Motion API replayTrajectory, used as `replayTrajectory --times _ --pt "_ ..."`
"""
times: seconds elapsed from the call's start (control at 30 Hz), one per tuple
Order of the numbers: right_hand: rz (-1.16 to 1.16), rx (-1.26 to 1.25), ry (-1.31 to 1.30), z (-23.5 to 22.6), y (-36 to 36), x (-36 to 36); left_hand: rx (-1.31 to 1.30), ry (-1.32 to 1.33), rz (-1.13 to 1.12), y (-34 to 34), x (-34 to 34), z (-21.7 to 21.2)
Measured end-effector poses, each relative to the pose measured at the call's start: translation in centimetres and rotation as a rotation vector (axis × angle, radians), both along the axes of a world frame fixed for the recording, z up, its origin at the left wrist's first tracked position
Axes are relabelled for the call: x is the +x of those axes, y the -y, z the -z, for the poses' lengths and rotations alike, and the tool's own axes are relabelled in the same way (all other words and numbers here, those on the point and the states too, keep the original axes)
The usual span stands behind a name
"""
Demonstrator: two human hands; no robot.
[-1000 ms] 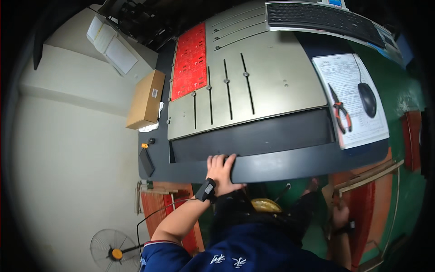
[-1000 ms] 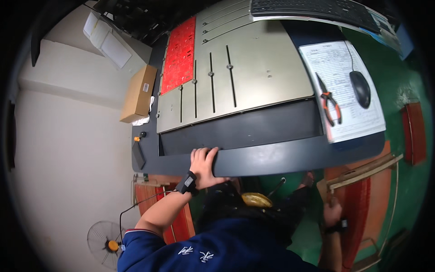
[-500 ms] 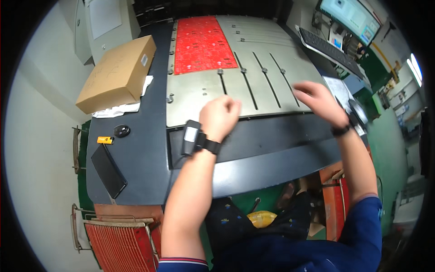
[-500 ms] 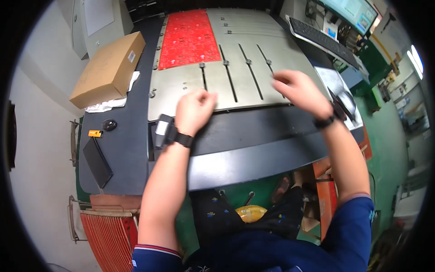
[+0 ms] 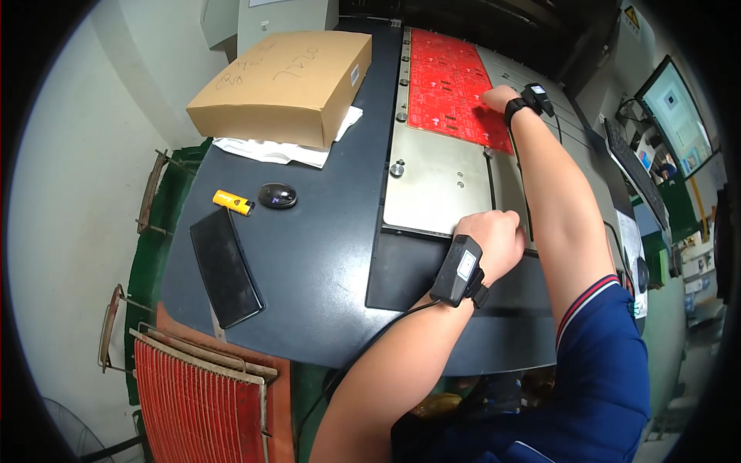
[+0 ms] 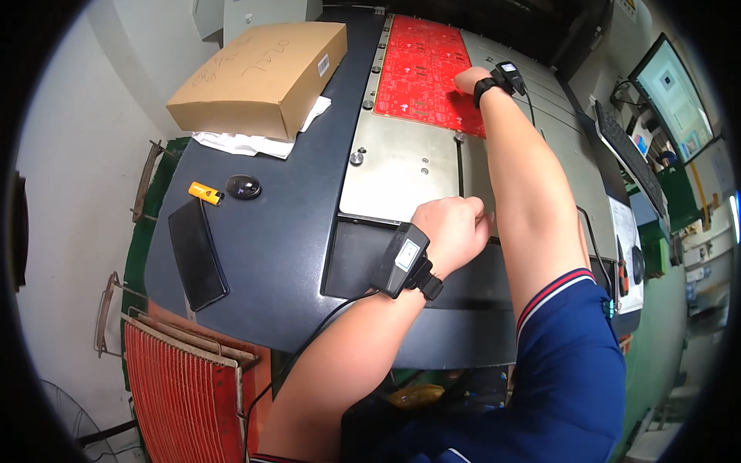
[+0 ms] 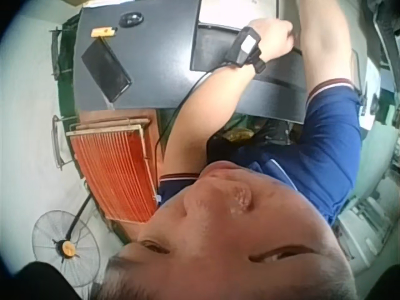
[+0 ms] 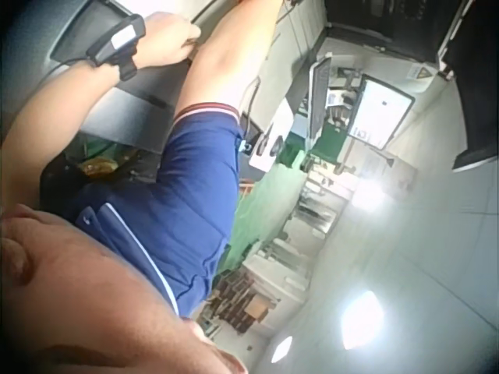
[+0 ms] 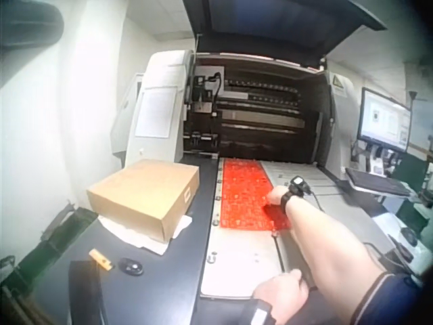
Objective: Load printed circuit boards into a machine and organize them into a storage rack.
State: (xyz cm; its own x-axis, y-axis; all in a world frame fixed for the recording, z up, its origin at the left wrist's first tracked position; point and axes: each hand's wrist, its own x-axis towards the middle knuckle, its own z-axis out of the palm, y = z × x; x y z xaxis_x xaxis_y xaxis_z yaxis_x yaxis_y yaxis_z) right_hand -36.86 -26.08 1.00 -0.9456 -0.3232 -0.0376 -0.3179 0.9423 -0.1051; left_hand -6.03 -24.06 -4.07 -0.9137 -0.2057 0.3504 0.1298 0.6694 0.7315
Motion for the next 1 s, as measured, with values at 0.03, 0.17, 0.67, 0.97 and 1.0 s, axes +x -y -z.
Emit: replayTrajectory --times 0.03,0.17,0.67,0.97,1.0 --pt "-0.032 0.01 0.047 -0.3 0.2 0.1 -0.012 0.002 0.007 0.0 -0.1 0.1" --pt "0.473 -1.134 0.76 -1.7 0.3 0.8 0.026 -0.046 -0.012 0.1 -0.2 0.2" --pt "0.578 -1.093 0.456 0.0 -3.7 -3.5 0.019 0.013 -0.043 -0.1 -0.3 -0.1" --pt "-0.042 -1.438 1.13 -0.2 -10.0 3.4 0.043 -0.181 -0.079 0.1 -0.8 0.5" --pt "-0.078 -1.437 1.069 -1.0 -11.0 5.2 0.045 -0.183 -0.058 0.0 -0.8 0.6"
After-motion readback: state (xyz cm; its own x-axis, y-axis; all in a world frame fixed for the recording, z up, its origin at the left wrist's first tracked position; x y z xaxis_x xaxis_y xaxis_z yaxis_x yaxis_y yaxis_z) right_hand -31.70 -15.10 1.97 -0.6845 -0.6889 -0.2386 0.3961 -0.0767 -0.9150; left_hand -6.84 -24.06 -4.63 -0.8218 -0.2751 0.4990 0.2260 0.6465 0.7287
